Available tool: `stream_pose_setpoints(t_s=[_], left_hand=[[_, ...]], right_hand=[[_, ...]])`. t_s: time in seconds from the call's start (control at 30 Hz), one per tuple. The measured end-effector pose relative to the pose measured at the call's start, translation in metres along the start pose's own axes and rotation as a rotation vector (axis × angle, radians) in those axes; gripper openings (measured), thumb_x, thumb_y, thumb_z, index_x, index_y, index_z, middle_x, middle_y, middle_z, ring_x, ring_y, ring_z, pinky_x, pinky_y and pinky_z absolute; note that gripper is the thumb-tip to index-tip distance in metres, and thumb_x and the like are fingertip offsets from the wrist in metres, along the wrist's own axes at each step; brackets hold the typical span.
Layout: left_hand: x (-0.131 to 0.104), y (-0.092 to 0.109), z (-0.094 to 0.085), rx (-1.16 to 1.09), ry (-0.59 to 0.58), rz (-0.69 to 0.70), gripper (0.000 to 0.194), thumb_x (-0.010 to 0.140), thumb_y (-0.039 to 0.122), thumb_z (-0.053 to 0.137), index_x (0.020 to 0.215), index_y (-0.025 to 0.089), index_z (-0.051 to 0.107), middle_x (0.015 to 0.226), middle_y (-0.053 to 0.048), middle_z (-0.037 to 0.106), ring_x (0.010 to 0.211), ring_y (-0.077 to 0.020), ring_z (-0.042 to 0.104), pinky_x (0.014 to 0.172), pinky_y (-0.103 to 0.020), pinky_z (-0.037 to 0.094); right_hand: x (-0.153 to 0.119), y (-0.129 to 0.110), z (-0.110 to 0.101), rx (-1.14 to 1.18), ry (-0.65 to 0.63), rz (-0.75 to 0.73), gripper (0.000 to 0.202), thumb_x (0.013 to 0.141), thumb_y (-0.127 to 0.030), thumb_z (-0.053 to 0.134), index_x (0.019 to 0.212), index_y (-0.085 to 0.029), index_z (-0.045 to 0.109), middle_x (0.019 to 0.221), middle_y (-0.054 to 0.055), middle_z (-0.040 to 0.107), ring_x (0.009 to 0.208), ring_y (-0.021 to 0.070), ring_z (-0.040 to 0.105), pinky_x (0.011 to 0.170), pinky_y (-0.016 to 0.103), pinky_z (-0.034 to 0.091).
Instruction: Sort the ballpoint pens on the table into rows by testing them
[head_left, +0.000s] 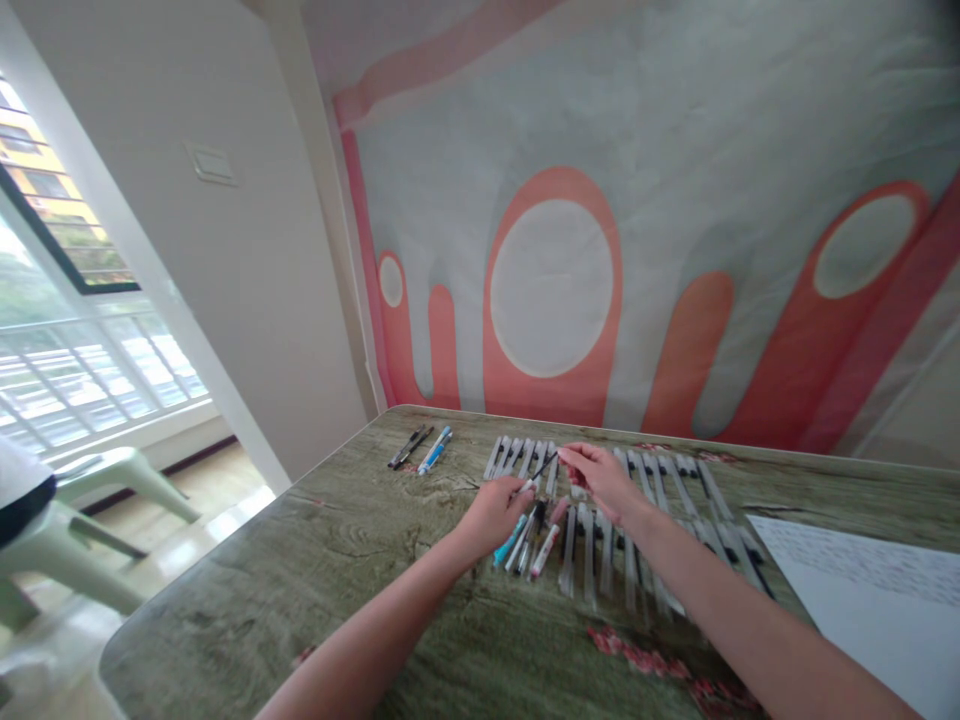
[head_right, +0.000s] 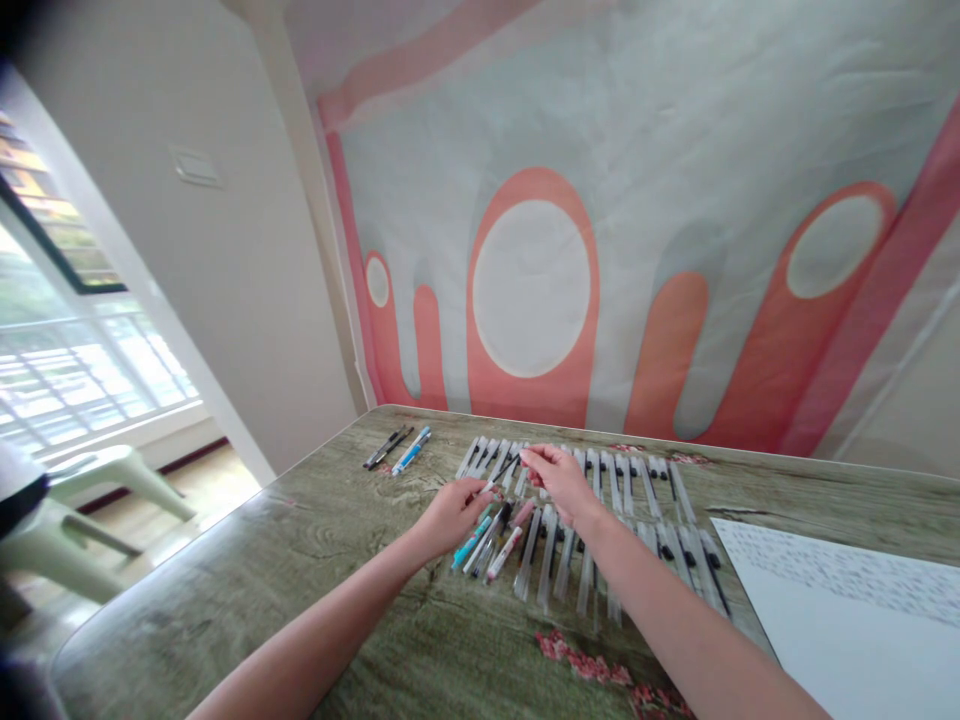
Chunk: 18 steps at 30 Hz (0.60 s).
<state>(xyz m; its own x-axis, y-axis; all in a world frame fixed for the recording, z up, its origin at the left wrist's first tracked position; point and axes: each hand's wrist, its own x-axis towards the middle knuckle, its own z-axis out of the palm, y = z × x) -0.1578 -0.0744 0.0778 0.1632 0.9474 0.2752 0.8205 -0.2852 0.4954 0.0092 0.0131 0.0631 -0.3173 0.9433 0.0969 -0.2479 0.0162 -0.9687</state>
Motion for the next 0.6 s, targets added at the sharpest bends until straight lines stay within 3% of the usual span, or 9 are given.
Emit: stream_pose_setpoints(t_s=[0.13, 0.23, 0.4, 0.6], left_hand=[[0.001, -0.002, -0.011, -0.039, -0.036, 0.005, 0.032, 0.081, 0.033, 0.035, 0.08, 0.015, 0.062, 0.074, -0.001, 0.061, 0.07, -0.0128, 0.051, 0.061, -0.021, 0.035], [0.003, -0.01, -0.014, -0.06, -0.067, -0.053, 0.032, 0.079, 0.035, 0.038, 0.073, 0.014, 0.062, 0.063, 0.0, 0.059, 0.063, -0.0124, 0.051, 0.057, -0.02, 0.035], [0.009, -0.022, -0.008, -0.359, -0.038, -0.213, 0.035, 0.077, 0.041, 0.039, 0.082, 0.013, 0.06, 0.068, -0.001, 0.061, 0.064, -0.0126, 0.055, 0.055, -0.02, 0.04], [0.006, -0.009, -0.003, -0.678, -0.123, -0.279, 0.034, 0.072, 0.042, 0.047, 0.073, 0.011, 0.06, 0.067, -0.001, 0.06, 0.064, -0.0119, 0.055, 0.06, -0.023, 0.044]], right_hand=[[0.012, 0.002, -0.016, 0.116, 0.207, 0.015, 0.025, 0.058, -0.037, 0.067, 0.067, -0.017, 0.056, 0.059, -0.002, 0.057, 0.043, 0.0061, 0.043, 0.039, 0.019, 0.036], [0.018, 0.007, -0.025, 0.144, 0.285, 0.021, 0.022, 0.059, -0.035, 0.065, 0.064, -0.018, 0.053, 0.058, -0.002, 0.056, 0.041, 0.0061, 0.041, 0.036, 0.018, 0.034], [0.011, 0.013, -0.012, 0.114, 0.214, 0.093, 0.02, 0.061, -0.033, 0.065, 0.063, -0.016, 0.054, 0.053, -0.002, 0.052, 0.039, 0.0044, 0.039, 0.033, 0.017, 0.032], [-0.013, 0.015, 0.024, -0.006, 0.04, 0.098, 0.023, 0.064, -0.037, 0.063, 0.069, -0.015, 0.058, 0.053, -0.003, 0.049, 0.042, 0.0044, 0.04, 0.036, 0.015, 0.034]])
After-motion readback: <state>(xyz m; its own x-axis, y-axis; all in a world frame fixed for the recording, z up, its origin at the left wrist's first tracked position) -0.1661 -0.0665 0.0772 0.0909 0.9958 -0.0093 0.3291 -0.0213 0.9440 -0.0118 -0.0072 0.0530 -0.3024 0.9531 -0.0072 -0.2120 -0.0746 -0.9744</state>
